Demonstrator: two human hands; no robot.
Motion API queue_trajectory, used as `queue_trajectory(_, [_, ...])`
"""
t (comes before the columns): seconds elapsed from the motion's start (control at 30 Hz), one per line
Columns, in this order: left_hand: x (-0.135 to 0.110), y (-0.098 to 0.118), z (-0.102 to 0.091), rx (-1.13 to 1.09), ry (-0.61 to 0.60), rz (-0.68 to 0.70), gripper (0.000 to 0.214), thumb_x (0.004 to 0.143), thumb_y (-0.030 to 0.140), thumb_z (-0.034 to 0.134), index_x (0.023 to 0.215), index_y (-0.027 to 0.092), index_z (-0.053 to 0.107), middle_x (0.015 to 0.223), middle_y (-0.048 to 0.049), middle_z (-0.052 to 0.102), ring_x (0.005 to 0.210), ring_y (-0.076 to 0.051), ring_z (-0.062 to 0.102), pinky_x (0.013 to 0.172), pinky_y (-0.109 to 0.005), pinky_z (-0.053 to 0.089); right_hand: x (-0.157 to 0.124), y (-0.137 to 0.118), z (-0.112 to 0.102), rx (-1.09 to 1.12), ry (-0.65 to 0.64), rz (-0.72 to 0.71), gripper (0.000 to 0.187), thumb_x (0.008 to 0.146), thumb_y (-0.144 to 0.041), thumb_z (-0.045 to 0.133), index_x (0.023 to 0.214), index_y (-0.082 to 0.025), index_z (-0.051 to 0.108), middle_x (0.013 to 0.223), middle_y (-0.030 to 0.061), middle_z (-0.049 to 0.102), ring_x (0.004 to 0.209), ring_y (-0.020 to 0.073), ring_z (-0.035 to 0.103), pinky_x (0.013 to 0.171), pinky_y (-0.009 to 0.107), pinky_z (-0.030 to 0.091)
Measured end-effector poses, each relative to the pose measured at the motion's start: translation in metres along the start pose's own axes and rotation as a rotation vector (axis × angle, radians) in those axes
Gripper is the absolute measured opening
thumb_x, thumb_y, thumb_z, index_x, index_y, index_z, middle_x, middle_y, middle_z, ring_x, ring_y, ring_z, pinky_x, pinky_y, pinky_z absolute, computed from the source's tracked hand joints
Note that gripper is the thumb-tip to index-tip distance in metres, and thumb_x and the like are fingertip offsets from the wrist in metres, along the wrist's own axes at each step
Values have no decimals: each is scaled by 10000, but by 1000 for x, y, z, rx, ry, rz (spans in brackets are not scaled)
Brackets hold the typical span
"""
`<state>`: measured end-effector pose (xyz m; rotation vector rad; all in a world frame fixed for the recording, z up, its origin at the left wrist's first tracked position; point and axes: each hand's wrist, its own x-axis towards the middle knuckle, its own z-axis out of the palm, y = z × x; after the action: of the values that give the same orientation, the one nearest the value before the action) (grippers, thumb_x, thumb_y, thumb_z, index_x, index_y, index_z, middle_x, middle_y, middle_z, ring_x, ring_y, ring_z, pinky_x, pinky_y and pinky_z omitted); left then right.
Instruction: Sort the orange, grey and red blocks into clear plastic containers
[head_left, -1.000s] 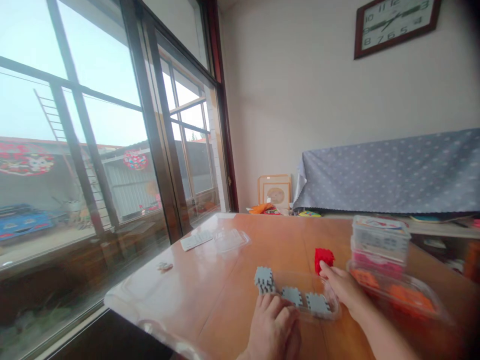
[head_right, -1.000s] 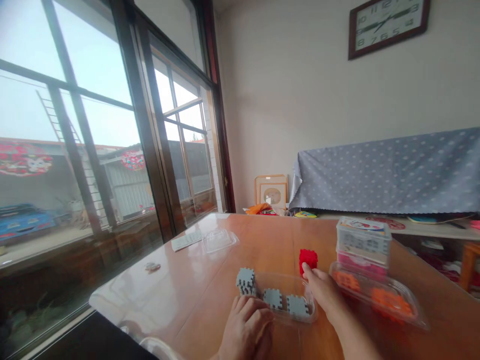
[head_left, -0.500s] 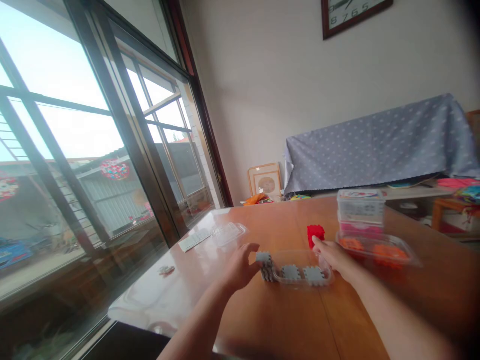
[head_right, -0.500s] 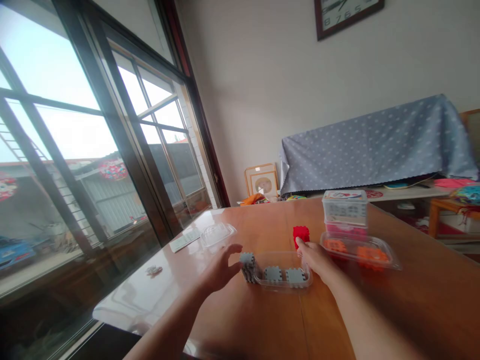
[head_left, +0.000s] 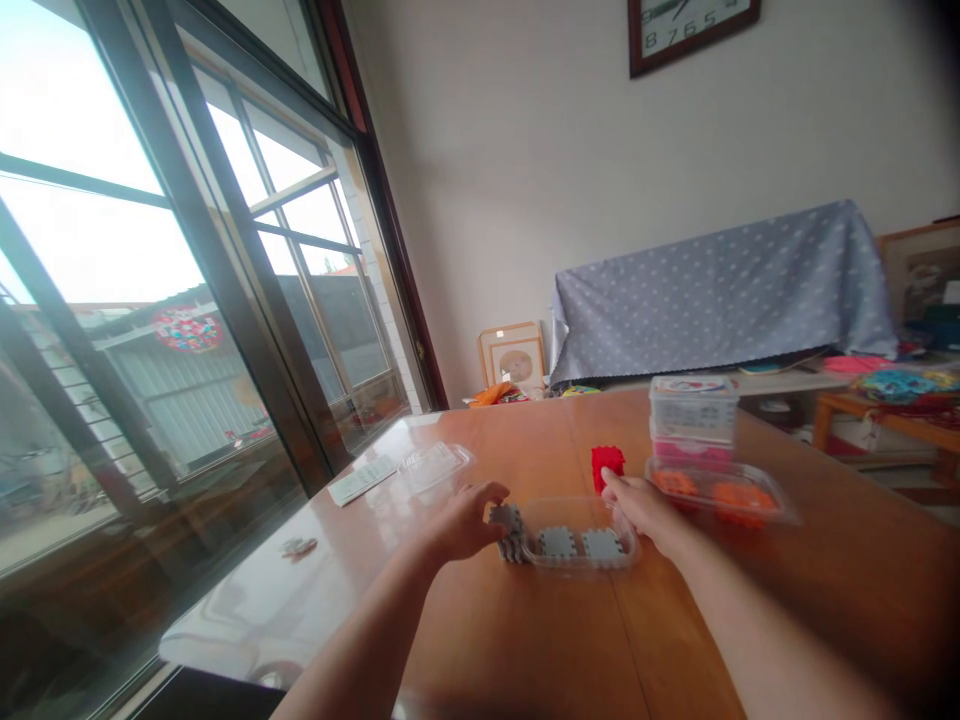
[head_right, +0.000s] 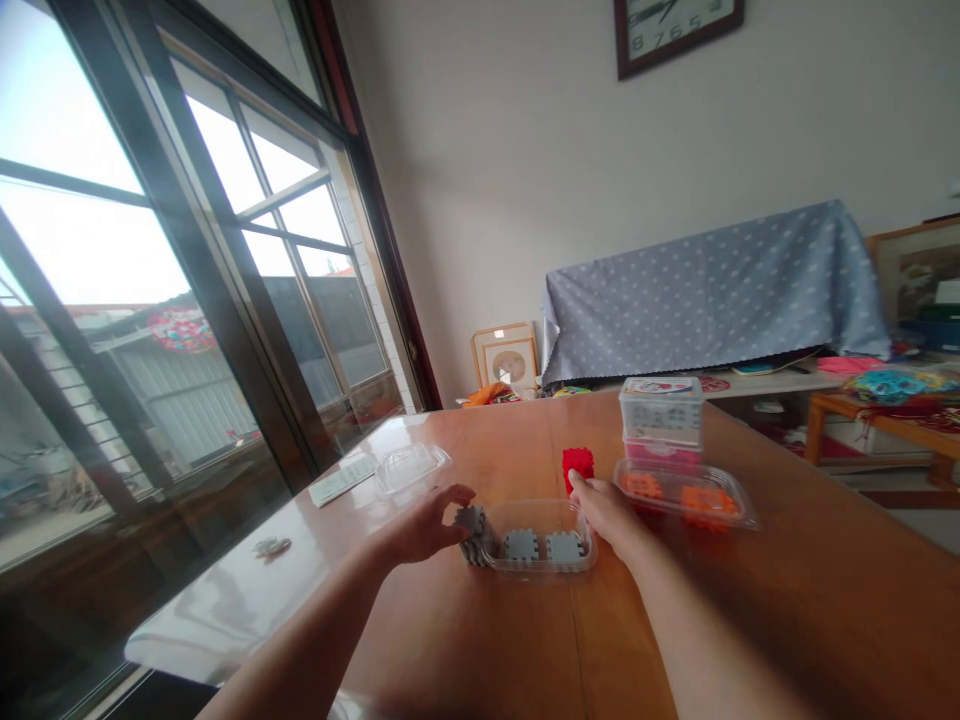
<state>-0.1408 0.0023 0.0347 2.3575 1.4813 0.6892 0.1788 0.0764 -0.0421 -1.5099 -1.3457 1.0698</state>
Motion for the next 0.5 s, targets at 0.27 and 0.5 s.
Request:
queue_trajectory(0.27, [10,15,-2,1,96,67,501,737,186,766,1212,217,608,1154,-77,681,1056,-241,638,949,-390,526,-2,-3,0,-9,15,-31,583,893,-694,477,768,-158,666,591,48,642,487,143,530,478,256,354])
queue_trajectory(0.5, [40,75,33,-18,-40,148,403,706,252,788,1087,224,659,1087,-56,678,986,-231,632,858,-329,525,2,1,-2,-68,40,-101,592,914,-681,445,800,-156,692,754,72,716,660,176,600,589,262,394])
